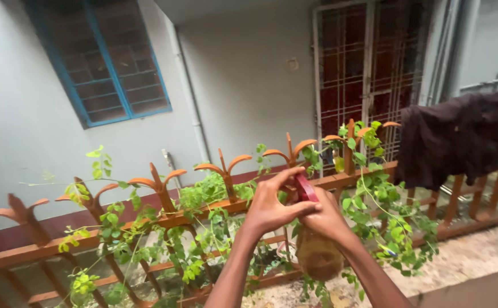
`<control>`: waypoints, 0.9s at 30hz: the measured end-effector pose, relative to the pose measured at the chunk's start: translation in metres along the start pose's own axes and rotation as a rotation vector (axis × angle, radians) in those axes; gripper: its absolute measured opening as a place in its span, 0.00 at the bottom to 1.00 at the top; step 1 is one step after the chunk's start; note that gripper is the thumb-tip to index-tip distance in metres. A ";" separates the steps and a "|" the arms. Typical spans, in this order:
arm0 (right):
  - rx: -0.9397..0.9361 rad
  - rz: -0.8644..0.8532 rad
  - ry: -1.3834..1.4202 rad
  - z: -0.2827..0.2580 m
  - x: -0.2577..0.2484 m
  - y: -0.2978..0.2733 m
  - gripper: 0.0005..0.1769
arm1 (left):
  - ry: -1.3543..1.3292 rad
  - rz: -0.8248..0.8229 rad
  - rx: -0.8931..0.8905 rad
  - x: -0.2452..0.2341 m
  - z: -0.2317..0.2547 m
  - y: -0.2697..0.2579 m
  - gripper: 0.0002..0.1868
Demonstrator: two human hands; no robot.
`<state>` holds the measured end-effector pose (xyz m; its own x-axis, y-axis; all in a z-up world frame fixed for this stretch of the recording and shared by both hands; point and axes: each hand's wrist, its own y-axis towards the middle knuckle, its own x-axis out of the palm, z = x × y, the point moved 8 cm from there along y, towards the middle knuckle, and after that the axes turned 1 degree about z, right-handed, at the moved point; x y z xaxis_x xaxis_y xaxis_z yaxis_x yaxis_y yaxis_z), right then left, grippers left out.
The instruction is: The person uses a spray bottle to water plants growing along a metal fence, spraying the leaves and handling the vines by hand. The person moves along the walkway to water different sections of the greenery.
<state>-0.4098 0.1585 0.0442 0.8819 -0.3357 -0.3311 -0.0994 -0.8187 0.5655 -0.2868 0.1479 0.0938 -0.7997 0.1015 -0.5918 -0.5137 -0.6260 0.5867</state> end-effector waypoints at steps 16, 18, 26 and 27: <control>0.261 -0.210 0.281 0.030 0.016 -0.023 0.27 | -0.009 0.230 0.132 0.004 0.008 -0.012 0.38; 0.259 -0.177 0.181 0.040 0.014 -0.028 0.18 | -0.025 0.165 0.122 0.012 0.008 -0.012 0.40; 0.468 0.108 0.142 0.059 -0.018 -0.077 0.12 | -0.276 0.091 -0.017 0.023 0.010 -0.025 0.39; 0.466 0.147 0.189 0.060 -0.021 -0.083 0.12 | -0.330 0.116 -0.049 0.023 0.005 -0.027 0.36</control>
<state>-0.4474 0.2053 -0.0406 0.9068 -0.4079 -0.1068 -0.3848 -0.9041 0.1857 -0.2928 0.1707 0.0669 -0.9135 0.2663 -0.3077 -0.4040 -0.6839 0.6075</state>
